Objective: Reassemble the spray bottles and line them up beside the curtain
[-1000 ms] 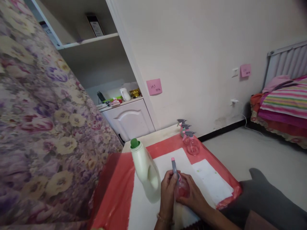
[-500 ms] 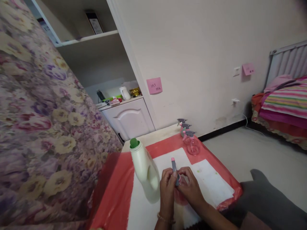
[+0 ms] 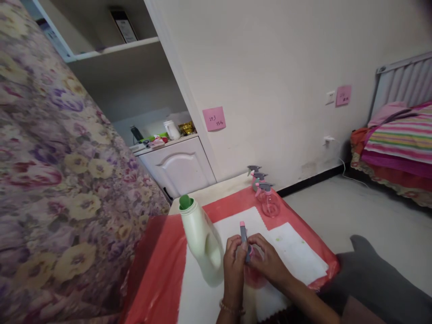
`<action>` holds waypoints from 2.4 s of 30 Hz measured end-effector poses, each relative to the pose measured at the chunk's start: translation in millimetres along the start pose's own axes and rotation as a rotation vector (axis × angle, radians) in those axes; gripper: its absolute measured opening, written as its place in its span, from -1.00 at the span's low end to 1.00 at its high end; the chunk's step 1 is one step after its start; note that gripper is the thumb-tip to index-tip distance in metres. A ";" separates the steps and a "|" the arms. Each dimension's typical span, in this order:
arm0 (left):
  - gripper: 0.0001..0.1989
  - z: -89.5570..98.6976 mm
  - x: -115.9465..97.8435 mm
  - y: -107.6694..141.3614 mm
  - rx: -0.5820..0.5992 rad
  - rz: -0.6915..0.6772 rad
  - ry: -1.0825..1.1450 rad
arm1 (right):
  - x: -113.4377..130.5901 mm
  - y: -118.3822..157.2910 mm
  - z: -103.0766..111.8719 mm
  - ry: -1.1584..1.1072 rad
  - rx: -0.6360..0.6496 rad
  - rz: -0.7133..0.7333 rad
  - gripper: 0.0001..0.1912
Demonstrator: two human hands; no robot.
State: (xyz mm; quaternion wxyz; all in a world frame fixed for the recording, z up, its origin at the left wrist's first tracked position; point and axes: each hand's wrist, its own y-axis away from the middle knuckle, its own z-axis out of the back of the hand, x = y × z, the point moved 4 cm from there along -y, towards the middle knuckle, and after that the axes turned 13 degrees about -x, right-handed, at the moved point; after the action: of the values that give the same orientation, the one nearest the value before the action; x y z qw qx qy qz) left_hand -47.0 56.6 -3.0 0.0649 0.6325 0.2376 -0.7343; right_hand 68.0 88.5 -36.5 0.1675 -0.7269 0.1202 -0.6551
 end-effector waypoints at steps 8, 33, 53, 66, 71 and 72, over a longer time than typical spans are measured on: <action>-0.73 0.6 -0.4 0.3 0.000 -0.032 -0.004 | 9.4 -3.2 -1.1 -0.108 0.120 0.002 -0.69; -0.73 0.5 -0.7 3.2 -0.034 -0.048 0.021 | 10.9 -6.1 3.2 -0.142 0.148 -0.017 -0.71; -0.72 0.0 0.1 2.7 -0.025 -0.062 -0.001 | -0.7 -5.0 1.3 -0.182 0.073 -0.141 -0.66; -0.74 -1.4 -4.2 4.8 -0.019 -0.071 -0.019 | -0.8 -2.5 -0.9 -0.207 0.102 -0.147 -0.68; -0.73 -1.8 -4.8 6.7 -0.023 -0.068 -0.020 | 9.7 -2.9 1.5 -0.186 0.266 -0.024 -0.70; -0.73 -1.8 -5.0 6.6 -0.029 -0.070 -0.020 | 8.8 -2.6 1.5 -0.184 0.263 -0.041 -0.69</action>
State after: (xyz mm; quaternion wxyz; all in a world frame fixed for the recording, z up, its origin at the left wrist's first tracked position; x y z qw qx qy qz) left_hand -41.8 50.6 -0.1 0.0506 0.6155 0.2693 -0.7390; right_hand 70.3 87.5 -27.5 0.2579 -0.7579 0.0027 -0.5993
